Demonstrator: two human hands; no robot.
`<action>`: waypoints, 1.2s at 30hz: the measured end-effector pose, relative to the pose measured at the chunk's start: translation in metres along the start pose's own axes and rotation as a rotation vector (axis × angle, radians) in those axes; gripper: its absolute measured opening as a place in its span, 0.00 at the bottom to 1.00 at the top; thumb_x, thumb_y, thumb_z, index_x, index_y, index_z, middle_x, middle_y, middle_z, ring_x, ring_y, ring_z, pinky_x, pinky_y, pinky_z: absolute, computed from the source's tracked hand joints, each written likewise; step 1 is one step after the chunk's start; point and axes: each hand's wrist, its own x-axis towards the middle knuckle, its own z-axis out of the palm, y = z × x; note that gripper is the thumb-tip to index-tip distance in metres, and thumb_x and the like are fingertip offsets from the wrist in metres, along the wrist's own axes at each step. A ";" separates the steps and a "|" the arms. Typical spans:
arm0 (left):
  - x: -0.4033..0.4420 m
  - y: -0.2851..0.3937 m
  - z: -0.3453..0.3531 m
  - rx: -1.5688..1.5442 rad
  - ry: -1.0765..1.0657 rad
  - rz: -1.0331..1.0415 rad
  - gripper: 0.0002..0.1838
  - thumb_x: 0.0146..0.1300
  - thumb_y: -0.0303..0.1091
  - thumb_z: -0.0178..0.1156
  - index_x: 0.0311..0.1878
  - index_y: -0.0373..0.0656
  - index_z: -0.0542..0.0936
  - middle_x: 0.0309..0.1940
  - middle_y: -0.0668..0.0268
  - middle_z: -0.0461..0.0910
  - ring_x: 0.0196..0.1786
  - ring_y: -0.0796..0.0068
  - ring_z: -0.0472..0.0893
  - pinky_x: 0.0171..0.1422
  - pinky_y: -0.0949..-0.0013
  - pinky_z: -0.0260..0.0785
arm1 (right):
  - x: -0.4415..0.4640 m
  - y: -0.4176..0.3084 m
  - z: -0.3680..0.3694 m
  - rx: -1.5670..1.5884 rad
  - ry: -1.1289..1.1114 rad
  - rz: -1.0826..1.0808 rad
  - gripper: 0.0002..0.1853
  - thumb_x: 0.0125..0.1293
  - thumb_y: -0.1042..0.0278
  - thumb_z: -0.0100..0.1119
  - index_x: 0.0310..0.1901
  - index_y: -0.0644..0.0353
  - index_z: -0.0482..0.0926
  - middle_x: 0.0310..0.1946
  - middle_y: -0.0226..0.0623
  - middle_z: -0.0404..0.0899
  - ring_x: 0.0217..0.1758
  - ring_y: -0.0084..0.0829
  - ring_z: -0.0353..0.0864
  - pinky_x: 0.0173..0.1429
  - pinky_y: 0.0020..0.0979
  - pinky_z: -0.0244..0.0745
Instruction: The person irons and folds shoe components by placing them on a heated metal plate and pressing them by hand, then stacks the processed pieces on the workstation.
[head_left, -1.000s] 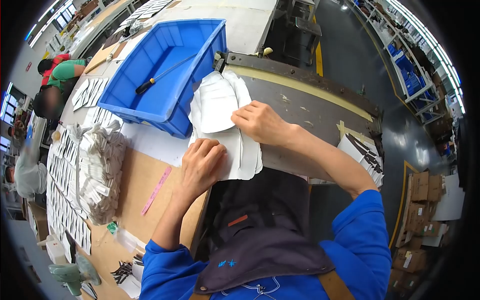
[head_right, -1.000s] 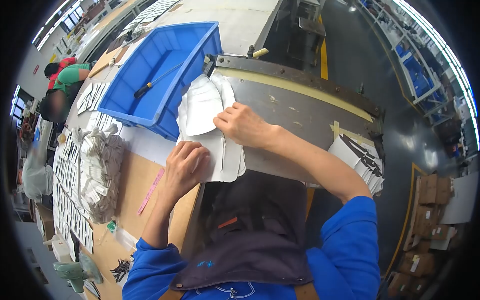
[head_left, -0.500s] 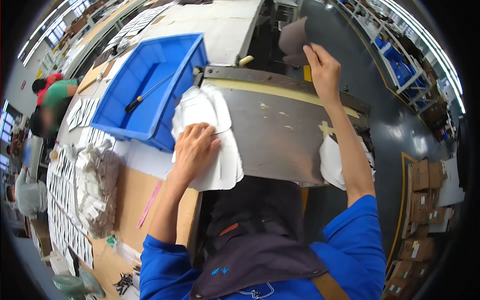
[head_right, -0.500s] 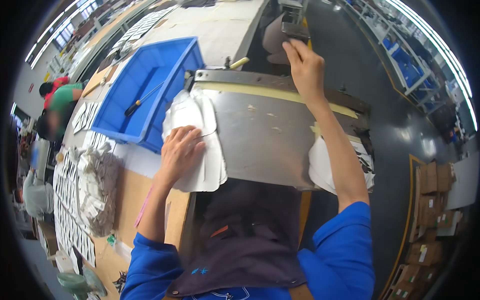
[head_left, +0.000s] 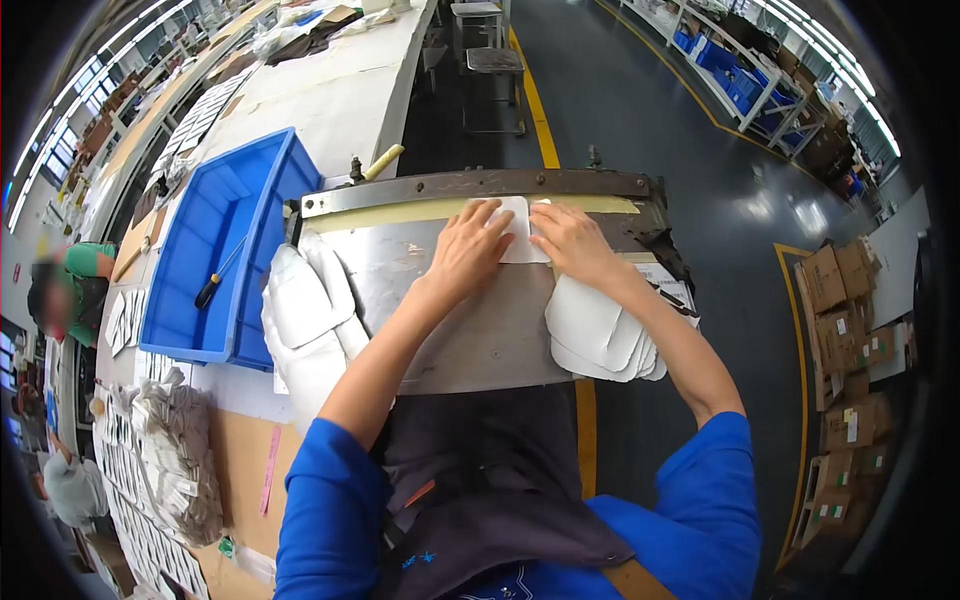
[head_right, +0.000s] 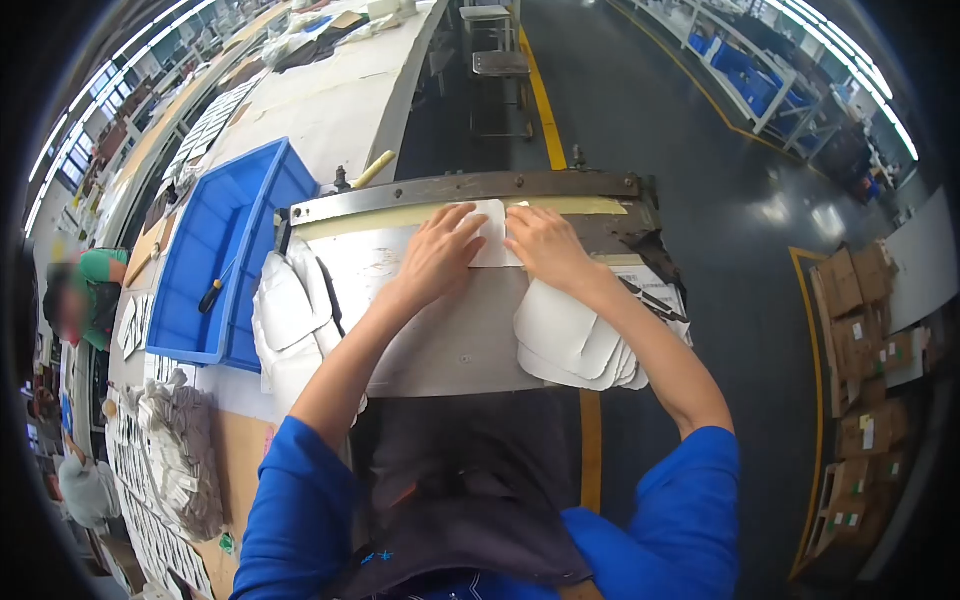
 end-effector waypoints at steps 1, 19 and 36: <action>0.005 0.002 0.009 0.021 -0.036 0.016 0.16 0.69 0.34 0.63 0.59 0.45 0.80 0.59 0.58 0.80 0.64 0.54 0.78 0.65 0.53 0.72 | -0.003 0.002 0.004 -0.077 -0.014 -0.019 0.17 0.67 0.67 0.67 0.52 0.69 0.81 0.59 0.48 0.79 0.64 0.46 0.79 0.68 0.45 0.72; 0.033 -0.010 0.046 0.096 0.001 0.000 0.17 0.67 0.31 0.63 0.59 0.49 0.80 0.54 0.58 0.79 0.60 0.54 0.76 0.64 0.50 0.68 | 0.002 0.021 0.013 0.024 0.003 0.001 0.17 0.68 0.69 0.65 0.54 0.71 0.78 0.62 0.52 0.77 0.66 0.50 0.78 0.70 0.46 0.72; 0.024 -0.006 0.048 0.187 0.053 0.006 0.17 0.68 0.34 0.64 0.60 0.52 0.83 0.56 0.61 0.79 0.61 0.56 0.77 0.64 0.52 0.70 | 0.000 0.023 0.014 -0.075 -0.009 -0.078 0.22 0.69 0.69 0.63 0.61 0.74 0.76 0.64 0.54 0.75 0.70 0.51 0.74 0.73 0.48 0.69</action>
